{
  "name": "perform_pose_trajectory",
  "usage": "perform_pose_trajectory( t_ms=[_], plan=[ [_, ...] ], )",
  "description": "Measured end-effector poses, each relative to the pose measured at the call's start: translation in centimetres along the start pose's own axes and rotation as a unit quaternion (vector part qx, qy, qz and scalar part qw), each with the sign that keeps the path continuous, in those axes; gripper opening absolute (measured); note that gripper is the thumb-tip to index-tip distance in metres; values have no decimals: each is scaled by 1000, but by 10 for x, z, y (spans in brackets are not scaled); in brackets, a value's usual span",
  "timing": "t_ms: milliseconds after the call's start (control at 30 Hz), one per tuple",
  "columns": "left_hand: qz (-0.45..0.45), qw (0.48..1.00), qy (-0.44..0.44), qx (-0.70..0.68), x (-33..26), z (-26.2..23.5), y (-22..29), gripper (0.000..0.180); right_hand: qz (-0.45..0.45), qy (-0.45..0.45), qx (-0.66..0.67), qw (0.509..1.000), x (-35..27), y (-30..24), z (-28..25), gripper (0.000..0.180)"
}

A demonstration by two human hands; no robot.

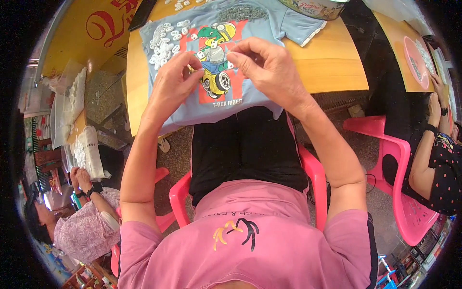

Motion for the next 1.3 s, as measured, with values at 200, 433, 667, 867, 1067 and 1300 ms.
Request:
perform_pose_trajectory(
  t_ms=[200, 433, 667, 867, 1067, 1300],
  plan=[
    [-142, 855, -41, -496, -6, 10, -15, 18, -21, 0, -5, 1000, 2, -12, 14, 16],
    [-125, 717, -68, -682, -20, 32, 7, 17, -15, 49, 50, 997, 5, -24, 16, 17],
    [-129, 692, -48, -709, -29, 38, 11, 17, 9, 58, 108, 992, 0, -19, 26, 20],
    [-115, 674, -51, -728, -33, 36, 17, 17, 18, 37, 180, 983, -6, -16, 30, 15],
    [-95, 683, -37, -724, -35, 29, 17, 18, 38, 43, 189, 980, -8, -15, 33, 16],
    [-94, 687, -23, -720, -36, 28, 20, 18, 40, 36, 196, 979, -11, -15, 30, 17]
  ],
)
Point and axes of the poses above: each hand's wrist, its own x-axis towards the middle knuckle, its own z-axis out of the palm, y = z × x, the point moved 10 cm from there along x, towards the middle knuckle, and after that the axes turned 9 degrees about -z, right-handed, at the moved point
